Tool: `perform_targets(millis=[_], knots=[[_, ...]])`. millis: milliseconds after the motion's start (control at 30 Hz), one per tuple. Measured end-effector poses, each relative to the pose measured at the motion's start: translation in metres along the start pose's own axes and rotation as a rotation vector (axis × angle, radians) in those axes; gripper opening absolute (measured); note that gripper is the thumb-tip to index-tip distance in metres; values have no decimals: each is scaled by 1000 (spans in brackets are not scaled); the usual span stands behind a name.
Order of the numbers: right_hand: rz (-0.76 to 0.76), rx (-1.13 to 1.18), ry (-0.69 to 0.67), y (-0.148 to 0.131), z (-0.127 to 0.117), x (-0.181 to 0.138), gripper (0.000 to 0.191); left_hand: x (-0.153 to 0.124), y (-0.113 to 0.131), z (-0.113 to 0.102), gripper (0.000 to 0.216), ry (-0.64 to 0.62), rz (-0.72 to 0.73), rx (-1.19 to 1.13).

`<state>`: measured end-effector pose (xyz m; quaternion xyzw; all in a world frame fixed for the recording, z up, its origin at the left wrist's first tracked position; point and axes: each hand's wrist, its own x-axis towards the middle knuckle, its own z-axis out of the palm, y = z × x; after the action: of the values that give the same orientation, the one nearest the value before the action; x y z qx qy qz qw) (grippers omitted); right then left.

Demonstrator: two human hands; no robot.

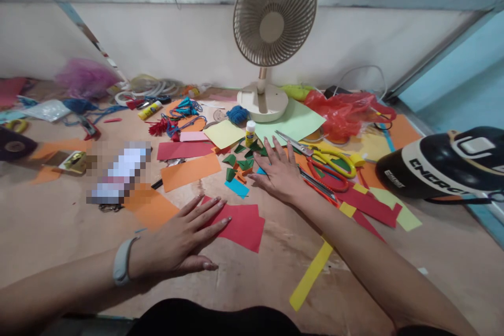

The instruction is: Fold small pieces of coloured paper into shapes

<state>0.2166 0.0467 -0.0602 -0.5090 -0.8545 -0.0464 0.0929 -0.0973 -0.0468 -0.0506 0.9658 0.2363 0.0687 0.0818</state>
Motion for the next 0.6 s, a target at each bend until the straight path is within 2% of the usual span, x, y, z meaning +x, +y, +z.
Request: perform_targets(millis=[167,300,433,600], knots=[[21,-19,14,1,0,-3,58,0,0,2,88,30,2,-2],[-3,-24,90,-6,-7,-3,58,0,0,1,88,29,8,-16],[-105,13,118,-16,-10,1,50,0,0,-1,88,30,9,-6],[-96,117,108,-20,-8,10,38,1,1,-2,89,28,11,6]])
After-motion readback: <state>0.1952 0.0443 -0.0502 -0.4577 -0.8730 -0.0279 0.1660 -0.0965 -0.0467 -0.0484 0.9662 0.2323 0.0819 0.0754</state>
